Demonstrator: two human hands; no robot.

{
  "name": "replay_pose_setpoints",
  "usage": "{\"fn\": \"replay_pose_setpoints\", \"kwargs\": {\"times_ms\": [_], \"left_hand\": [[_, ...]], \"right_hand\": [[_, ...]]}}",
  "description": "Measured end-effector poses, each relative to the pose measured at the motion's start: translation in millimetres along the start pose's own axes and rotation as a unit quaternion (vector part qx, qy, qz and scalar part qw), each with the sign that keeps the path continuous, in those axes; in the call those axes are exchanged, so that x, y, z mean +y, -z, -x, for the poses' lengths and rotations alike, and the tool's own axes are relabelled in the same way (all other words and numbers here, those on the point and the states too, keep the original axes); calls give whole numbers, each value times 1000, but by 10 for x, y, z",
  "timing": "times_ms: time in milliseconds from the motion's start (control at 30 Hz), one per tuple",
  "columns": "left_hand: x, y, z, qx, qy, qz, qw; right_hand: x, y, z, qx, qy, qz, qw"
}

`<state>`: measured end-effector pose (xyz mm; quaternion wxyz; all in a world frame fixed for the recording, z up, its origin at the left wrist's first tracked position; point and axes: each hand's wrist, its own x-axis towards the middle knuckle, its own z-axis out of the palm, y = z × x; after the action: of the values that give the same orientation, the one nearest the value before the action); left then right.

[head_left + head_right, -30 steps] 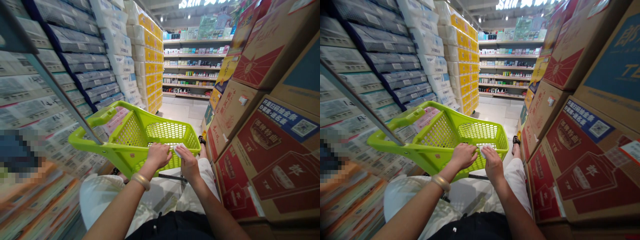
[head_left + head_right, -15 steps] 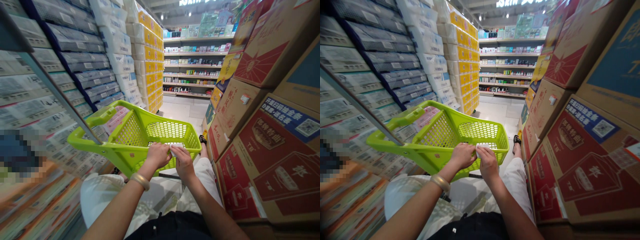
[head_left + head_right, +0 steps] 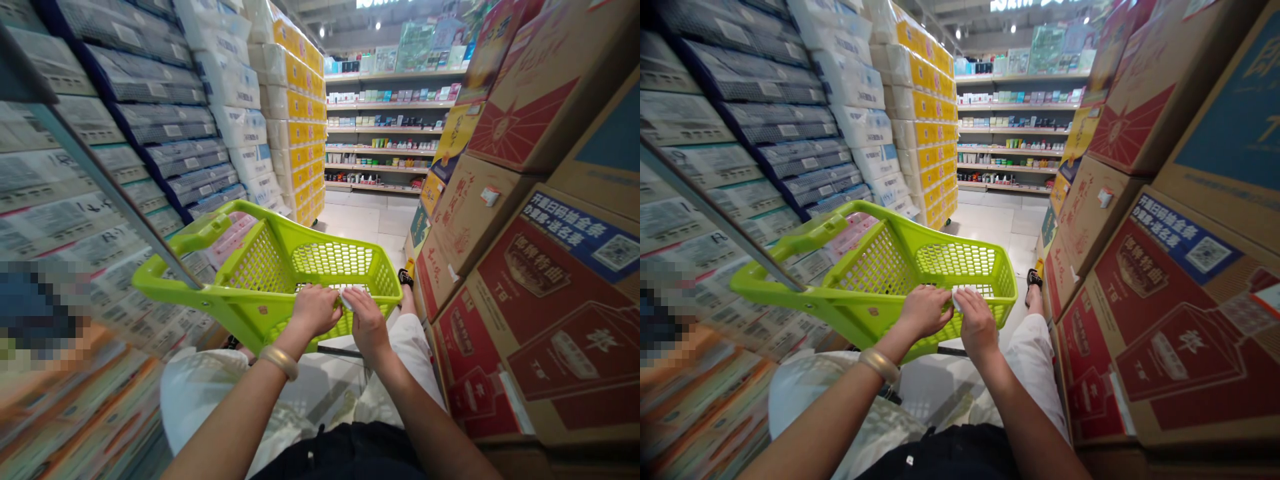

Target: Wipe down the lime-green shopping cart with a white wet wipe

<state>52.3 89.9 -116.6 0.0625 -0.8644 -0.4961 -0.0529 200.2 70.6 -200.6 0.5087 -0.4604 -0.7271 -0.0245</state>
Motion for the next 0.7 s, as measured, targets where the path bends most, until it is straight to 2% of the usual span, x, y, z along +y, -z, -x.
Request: {"fn": "replay_pose_setpoints", "kwargs": {"times_ms": [133, 200, 267, 400, 467, 633, 700], "left_hand": [[-13, -2, -6, 1, 1, 2, 1000], [-13, -5, -23, 1, 2, 3, 1000], [-12, -9, -46, 1, 2, 3, 1000], [-33, -16, -89, -2, 4, 2, 1000], [-58, -21, -110, -2, 6, 0, 1000], [-125, -42, -185, 2, 10, 1, 1000], [-143, -53, -225, 4, 13, 2, 1000]], "right_hand": [[287, 181, 84, 45, -48, 42, 997], [352, 204, 80, 66, -73, 61, 993], [291, 125, 31, 55, -65, 57, 995], [34, -130, -93, -15, 0, 9, 1000], [42, -155, -102, -24, 8, -2, 1000], [517, 77, -10, 44, -53, 42, 997], [625, 104, -25, 69, -82, 67, 992]]}}
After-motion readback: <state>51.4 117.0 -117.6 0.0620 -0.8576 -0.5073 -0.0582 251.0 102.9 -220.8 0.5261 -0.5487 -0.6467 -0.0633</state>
